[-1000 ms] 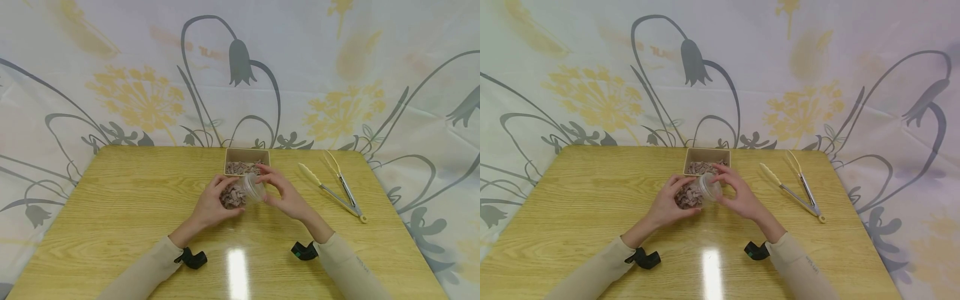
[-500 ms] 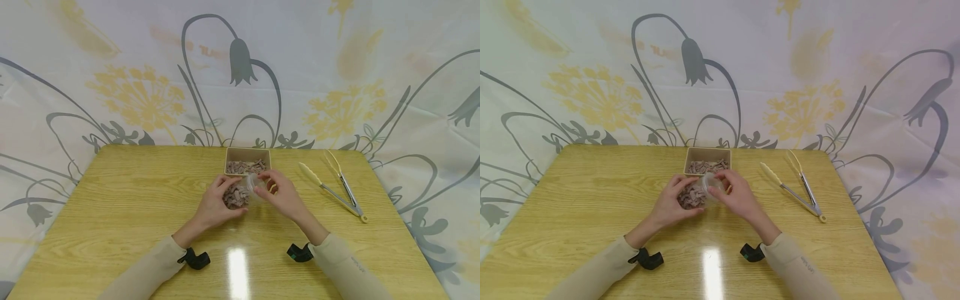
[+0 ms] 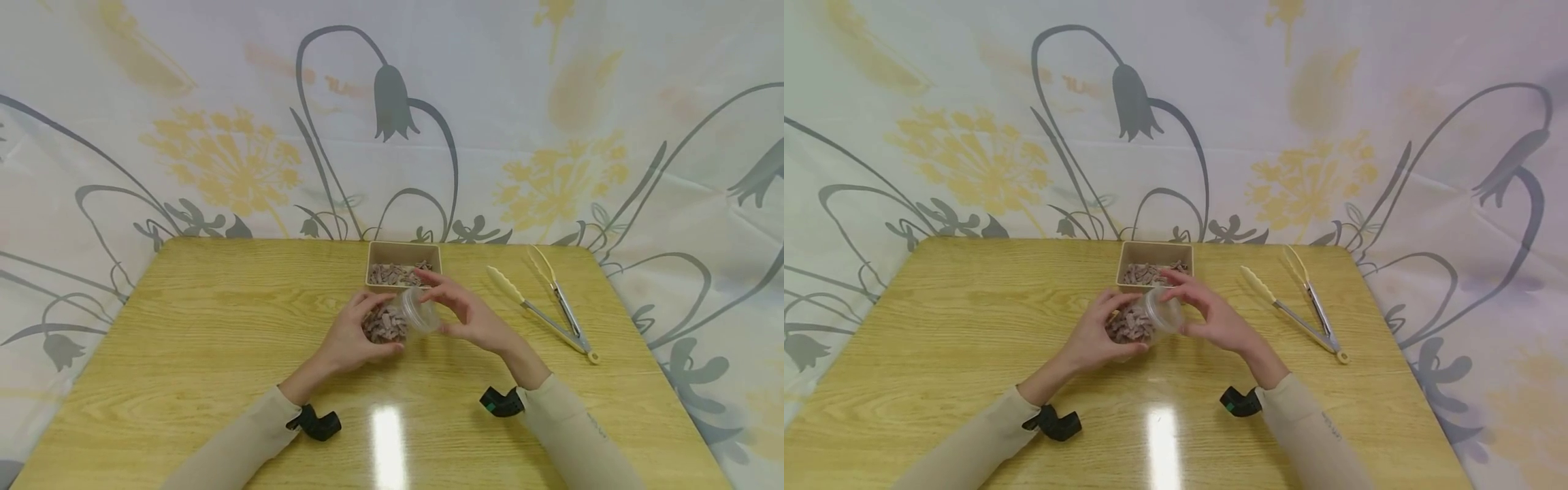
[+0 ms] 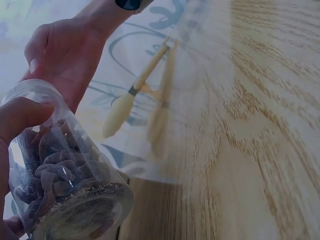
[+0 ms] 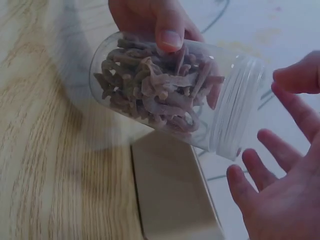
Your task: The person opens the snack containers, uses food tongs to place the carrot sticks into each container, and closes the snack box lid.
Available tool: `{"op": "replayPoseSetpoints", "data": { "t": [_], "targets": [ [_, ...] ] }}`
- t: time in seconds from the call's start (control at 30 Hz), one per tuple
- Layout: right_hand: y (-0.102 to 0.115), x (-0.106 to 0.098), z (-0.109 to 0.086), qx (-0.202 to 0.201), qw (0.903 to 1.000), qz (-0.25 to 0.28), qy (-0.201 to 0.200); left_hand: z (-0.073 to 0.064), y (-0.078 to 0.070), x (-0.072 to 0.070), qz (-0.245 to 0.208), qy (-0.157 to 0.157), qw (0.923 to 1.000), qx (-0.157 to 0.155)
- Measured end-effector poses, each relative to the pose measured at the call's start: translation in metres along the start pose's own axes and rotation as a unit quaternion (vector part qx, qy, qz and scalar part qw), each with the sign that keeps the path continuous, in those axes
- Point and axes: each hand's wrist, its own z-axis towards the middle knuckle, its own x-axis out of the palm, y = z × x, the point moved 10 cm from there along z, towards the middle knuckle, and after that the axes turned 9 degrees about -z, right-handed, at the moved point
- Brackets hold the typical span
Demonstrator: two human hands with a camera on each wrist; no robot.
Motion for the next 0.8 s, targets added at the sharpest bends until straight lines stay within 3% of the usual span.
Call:
{"op": "replayPoseSetpoints", "data": {
  "t": [0.13, 0.27, 0.43, 0.53, 0.63, 0.73, 0.8],
  "targets": [
    [0.002, 0.003, 0.000, -0.021, 0.9996, -0.015, 0.015, 0.001, 0.000, 0.001, -0.007, 0.008, 0.9999, -0.008],
    [-0.003, 0.000, 0.001, 0.011, 0.9958, -0.088, -0.024, 0.000, 0.000, 0.001, -0.006, 0.006, 0.9999, -0.011],
    [-0.013, -0.005, -0.001, 0.109, 0.9704, -0.200, -0.079, -0.001, -0.001, 0.001, 0.010, -0.007, 0.9999, 0.008],
    [-0.013, -0.005, -0.001, 0.132, 0.9608, -0.230, -0.082, 0.000, -0.002, 0.000, 0.020, -0.008, 0.9996, 0.018],
    [-0.009, -0.003, 0.000, 0.109, 0.9717, -0.199, -0.065, 0.000, -0.001, -0.001, 0.010, -0.002, 0.9998, 0.015],
    [-0.002, 0.002, 0.001, 0.052, 0.9910, -0.120, -0.029, 0.000, 0.002, 0.000, -0.015, 0.012, 0.9998, 0.002],
    [0.003, 0.005, 0.001, 0.015, 0.9972, -0.073, 0.002, 0.000, 0.004, 0.000, -0.030, 0.022, 0.9993, -0.008]
  ]
}}
